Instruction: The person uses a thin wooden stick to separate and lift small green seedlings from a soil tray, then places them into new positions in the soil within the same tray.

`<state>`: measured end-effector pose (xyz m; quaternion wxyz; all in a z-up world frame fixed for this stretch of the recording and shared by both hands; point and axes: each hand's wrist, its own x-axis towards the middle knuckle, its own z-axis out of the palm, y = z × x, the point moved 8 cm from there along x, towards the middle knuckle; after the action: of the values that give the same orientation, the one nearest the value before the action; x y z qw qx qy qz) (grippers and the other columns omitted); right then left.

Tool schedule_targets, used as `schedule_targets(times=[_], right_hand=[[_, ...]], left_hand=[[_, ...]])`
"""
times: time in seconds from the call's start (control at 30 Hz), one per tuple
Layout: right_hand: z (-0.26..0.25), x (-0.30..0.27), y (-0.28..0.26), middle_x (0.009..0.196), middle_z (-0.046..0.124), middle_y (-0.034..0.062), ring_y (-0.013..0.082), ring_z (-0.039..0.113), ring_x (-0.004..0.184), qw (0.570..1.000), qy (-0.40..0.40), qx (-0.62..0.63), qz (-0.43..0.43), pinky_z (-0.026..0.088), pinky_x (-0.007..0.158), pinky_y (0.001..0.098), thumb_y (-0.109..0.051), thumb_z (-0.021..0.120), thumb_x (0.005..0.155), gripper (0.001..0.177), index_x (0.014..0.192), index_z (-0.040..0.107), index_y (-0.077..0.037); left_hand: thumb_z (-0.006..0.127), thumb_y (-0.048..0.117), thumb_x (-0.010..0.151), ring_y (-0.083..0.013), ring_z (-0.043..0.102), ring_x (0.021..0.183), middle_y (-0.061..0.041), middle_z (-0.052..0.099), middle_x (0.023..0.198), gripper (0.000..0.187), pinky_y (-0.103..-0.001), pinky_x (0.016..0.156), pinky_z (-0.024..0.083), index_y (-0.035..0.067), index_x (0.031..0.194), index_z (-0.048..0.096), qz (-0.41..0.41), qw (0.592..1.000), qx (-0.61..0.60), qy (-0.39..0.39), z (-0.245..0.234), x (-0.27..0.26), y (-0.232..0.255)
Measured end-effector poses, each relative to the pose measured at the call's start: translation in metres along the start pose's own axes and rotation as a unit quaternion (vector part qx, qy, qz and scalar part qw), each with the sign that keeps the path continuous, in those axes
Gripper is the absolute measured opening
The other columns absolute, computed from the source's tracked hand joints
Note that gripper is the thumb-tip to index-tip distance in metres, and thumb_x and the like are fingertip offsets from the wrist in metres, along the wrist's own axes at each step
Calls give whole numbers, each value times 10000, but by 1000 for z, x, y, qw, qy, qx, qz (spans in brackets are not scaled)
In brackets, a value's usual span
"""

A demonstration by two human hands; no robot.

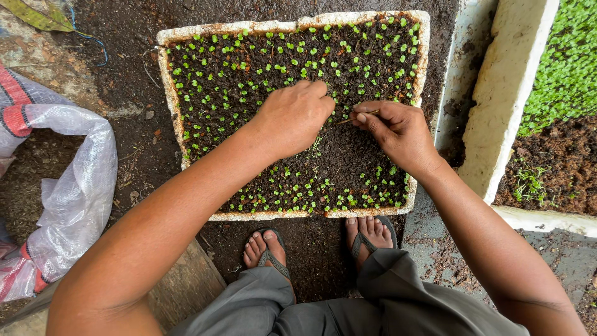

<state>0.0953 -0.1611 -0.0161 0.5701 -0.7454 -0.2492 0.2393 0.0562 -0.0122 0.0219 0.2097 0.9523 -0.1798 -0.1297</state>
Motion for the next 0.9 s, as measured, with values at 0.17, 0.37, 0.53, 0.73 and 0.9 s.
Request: schedule_targets(times=[0.17,0.37,0.53,0.73,0.9], right_hand=[[-1,-2,-3,1016,727,277,307,728,882,1000,0,-12,-23,627,734,388,46,687,993,97,1072,718,93],[-19,-12,-5,1010,724,261,283,721,871,998,50,-7,-38,619,731,367,45,727,990,75,1056,720,79],[-20,-24,-17,1051,717,257,238,715,898,995,64,68,28,640,800,338,14,645,1042,118,1127,682,87],[6,-41,0,1068,725,266,255,755,869,970,45,197,136,676,761,331,28,607,989,155,1129,670,47],[12,-42,21,1077,740,226,235,770,881,944,91,265,174,697,759,322,9,630,979,167,1138,656,54]], left_hand=[[565,-3,981,-226,683,786,-107,607,802,166,-351,718,604,21,976,730,-29,1000,-11,-6,-4,-28,-4],[629,16,956,-270,707,850,-127,637,843,109,-409,767,602,2,1001,727,-102,991,-83,-24,10,-53,-29],[600,31,976,-234,688,853,-111,636,855,125,-373,803,589,34,994,723,-125,985,-121,-2,29,-59,-27],[613,19,963,-229,686,872,-97,622,879,128,-368,819,584,26,1036,717,-114,982,-148,-8,48,-62,-9],[614,19,972,-207,686,879,-80,606,895,134,-351,801,583,37,1065,709,-124,980,-153,19,38,-57,-10]])
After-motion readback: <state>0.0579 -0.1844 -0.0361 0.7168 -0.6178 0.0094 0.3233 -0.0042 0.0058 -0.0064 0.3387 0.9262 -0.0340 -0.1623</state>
